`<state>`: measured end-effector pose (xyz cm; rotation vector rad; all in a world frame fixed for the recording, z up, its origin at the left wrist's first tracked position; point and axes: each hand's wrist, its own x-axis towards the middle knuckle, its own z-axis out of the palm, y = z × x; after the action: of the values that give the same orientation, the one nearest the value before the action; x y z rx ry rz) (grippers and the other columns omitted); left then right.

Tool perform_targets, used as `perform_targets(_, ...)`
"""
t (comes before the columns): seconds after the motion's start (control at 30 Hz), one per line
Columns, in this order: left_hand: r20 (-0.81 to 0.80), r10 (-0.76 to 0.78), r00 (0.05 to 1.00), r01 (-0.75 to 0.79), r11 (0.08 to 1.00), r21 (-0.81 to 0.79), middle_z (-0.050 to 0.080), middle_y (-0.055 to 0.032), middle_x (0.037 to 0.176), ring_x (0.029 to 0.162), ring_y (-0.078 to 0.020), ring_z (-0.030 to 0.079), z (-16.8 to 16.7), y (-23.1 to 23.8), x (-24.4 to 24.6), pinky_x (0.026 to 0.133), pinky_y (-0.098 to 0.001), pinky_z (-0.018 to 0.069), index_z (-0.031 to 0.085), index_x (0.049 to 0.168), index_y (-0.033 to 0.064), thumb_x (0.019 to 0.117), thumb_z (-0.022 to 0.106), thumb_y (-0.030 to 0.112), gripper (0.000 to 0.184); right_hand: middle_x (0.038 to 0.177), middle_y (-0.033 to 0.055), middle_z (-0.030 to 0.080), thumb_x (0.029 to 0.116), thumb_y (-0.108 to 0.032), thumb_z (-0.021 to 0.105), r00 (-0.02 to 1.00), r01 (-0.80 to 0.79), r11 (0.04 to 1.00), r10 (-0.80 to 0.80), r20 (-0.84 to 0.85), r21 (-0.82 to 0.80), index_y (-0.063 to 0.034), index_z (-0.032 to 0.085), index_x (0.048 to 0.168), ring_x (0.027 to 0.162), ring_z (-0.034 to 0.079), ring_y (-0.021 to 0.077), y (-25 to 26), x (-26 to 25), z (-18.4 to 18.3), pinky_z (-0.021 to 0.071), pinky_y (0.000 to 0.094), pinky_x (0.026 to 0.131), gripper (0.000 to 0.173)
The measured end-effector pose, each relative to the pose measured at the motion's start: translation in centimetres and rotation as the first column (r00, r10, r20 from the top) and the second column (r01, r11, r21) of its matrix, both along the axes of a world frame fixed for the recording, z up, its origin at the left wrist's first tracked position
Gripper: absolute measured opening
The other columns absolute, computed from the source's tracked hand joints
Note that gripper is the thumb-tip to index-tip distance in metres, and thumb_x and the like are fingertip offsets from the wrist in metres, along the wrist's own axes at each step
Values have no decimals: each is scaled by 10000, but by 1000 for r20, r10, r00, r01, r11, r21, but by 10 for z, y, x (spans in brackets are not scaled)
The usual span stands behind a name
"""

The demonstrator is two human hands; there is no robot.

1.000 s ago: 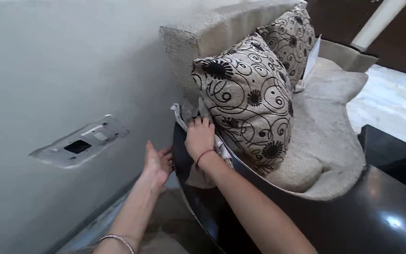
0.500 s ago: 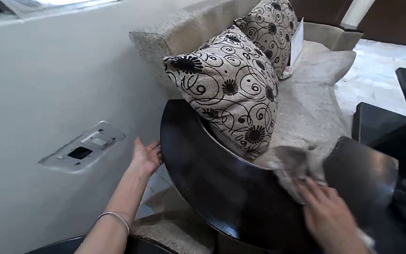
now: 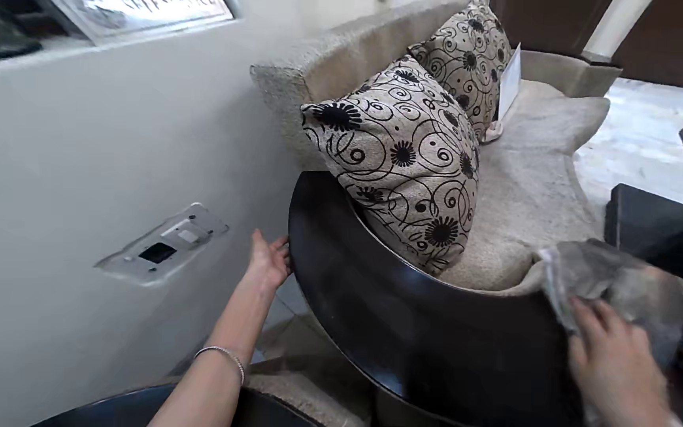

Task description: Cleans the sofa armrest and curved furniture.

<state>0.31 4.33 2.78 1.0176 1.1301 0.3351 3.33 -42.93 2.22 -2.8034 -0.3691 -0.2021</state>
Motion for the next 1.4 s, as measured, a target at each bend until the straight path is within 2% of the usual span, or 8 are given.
perform_targets(0.3, 27, 33, 999, -33, 999, 11, 485, -218, 1438, 1200, -300, 544, -6, 3, -1, 963, -494, 440, 324, 1534, 59, 1047, 30, 625, 802, 1415, 288, 570, 888, -23, 643, 904, -369, 909, 399, -151, 192, -43, 655, 1362, 1211, 621, 448, 256, -76, 7, 510, 566, 956, 474)
perform_targets(0.4, 76, 121, 990, -126, 990, 64, 568, -123, 1054, 866, -187, 566, 0, -6, 1, 736, -403, 492, 458, 1341, 56, 1074, 120, 591, 687, 1512, 287, 471, 937, -44, 599, 779, -567, 811, 584, -227, 142, 22, 554, 1435, 1355, 508, 428, 333, -56, 8, 458, 568, 1022, 505)
perform_targets(0.5, 254, 75, 964, -99, 992, 81, 582, -65, 1041, 888, -144, 590, -15, 3, -1, 747, -380, 525, 474, 1301, 97, 1082, 122, 551, 615, 1537, 284, 439, 954, -34, 592, 717, -638, 759, 648, -258, 131, 56, 540, 1425, 1415, 441, 423, 359, -43, 11, 421, 571, 1068, 482)
perform_targets(0.6, 107, 114, 988, -127, 984, 128, 563, -65, 996, 822, -120, 568, -8, -6, -1, 692, -334, 499, 486, 1263, 81, 1085, 130, 561, 624, 1438, 274, 556, 948, -7, 592, 749, -632, 761, 648, -136, 147, 41, 647, 1318, 1315, 558, 414, 328, -55, 7, 482, 556, 1008, 377)
perform_targets(0.8, -46, -114, 992, 120, 972, 203, 468, -230, 1434, 1193, -300, 521, -21, 11, -1, 969, -510, 424, 338, 1523, 27, 1089, 201, 543, 688, 1269, 184, 698, 831, -65, 722, 845, -534, 835, 525, 97, 131, -107, 773, 1161, 1013, 715, 358, 185, -90, -11, 577, 493, 800, 336)
perform_targets(1.07, -387, -328, 862, 475, 789, 389, 413, -314, 1507, 1350, -472, 452, -18, 5, 2, 1050, -662, 383, 235, 1598, 55, 1101, 346, 487, 667, 1276, 242, 671, 754, 27, 654, 958, -195, 981, 195, 212, -22, -98, 748, 1216, 1036, 669, 509, -51, 0, -20, 568, 605, 717, 488)
perform_targets(1.2, -422, -329, 845, 510, 736, 446, 343, -334, 1553, 1398, -502, 399, -23, 4, 2, 1075, -695, 350, 119, 1623, 60, 1105, 291, 508, 706, 1506, 224, 506, 974, -44, 534, 993, -1, 996, -10, -121, -92, -147, 593, 1448, 1324, 502, 492, -100, 92, 9, 464, 619, 1002, 489)
perform_targets(1.4, -470, -361, 806, 587, 591, 554, 164, -339, 1635, 1506, -489, 231, -24, -31, -41, 1190, -642, 230, 38, 1624, -1, 1113, 349, 412, 727, 1491, 233, 513, 1003, -66, 530, 985, 135, 988, -142, -99, -74, -91, 605, 1419, 1364, 468, 473, -87, 130, 11, 429, 618, 1030, 423)
